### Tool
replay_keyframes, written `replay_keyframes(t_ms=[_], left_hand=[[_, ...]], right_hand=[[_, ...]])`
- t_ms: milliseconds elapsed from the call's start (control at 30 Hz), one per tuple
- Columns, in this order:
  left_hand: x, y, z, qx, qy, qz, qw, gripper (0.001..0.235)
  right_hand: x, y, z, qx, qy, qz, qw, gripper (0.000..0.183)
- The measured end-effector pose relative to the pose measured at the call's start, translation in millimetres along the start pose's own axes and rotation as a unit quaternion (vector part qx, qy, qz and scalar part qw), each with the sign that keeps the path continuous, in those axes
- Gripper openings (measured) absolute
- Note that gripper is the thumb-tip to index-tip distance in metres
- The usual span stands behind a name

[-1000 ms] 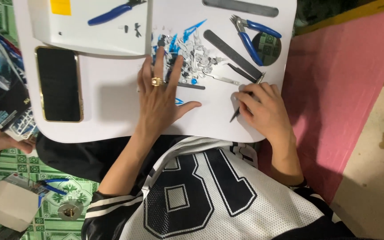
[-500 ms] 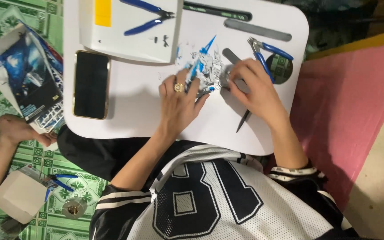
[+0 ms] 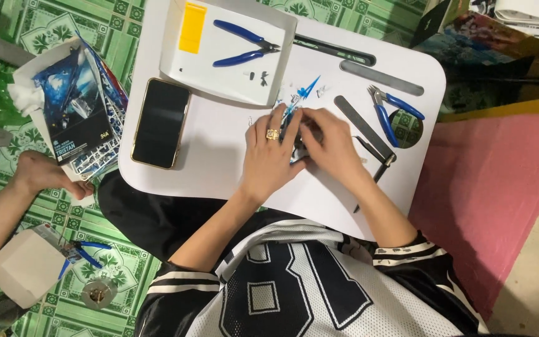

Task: Assembling a plastic model kit by trimming parts with a hobby knife and joining them together.

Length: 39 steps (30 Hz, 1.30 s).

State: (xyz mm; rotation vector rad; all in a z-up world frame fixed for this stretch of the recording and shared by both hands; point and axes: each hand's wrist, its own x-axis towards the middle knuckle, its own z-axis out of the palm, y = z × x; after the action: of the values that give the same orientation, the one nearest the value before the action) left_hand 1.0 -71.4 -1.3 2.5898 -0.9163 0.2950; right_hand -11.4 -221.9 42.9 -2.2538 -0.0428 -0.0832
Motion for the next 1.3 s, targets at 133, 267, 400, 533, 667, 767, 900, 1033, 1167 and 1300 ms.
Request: replay_keyframes(t_ms=[133,267,400,533,667,767,900,1033,1167,1300], left_hand=[[-1,-2,6,0.014,0.015,-0.003,1.0,0.096],[-1,-1,10,0.067,0.053,0.002,0.996,0.087],[-4,-3,18,0.091,0.079,0.019,0.993,0.065],[1,-10,14,0.117,0.115,0.036,0.986,0.045],[1,-23,17,0.144,0.119,0.063,0.98,0.03],[6,-32,14,0.158,0.126,0.082,0.976,0.026],[19,-32,-7,0.155,0.153,0.112,0.97,0.02],[28,-29,-13,0.132,0.15,0.111,0.974,0.023],[39,-27,-19,0.16,0.18,0.136,0.961,0.021],[45,-23,-31,0.143,0.093,0.087,0.981,0.02]], right_hand=[[1,-12,5,0.049,0.011,0.005,0.999,0.026],[0,-3,8,0.102,0.026,-0.005,0.994,0.028],[-4,8,12,0.133,0.045,0.008,0.99,0.027],[-7,9,16,0.168,0.053,0.031,0.984,0.029],[-8,3,14,0.204,0.045,0.06,0.976,0.028],[-7,7,13,0.217,0.048,0.057,0.973,0.027],[-9,15,15,0.231,0.077,0.052,0.969,0.028],[-8,9,10,0.257,0.094,0.054,0.96,0.029],[-10,26,11,0.334,0.12,0.08,0.932,0.026],[-7,4,-2,0.376,0.14,0.138,0.905,0.02]])
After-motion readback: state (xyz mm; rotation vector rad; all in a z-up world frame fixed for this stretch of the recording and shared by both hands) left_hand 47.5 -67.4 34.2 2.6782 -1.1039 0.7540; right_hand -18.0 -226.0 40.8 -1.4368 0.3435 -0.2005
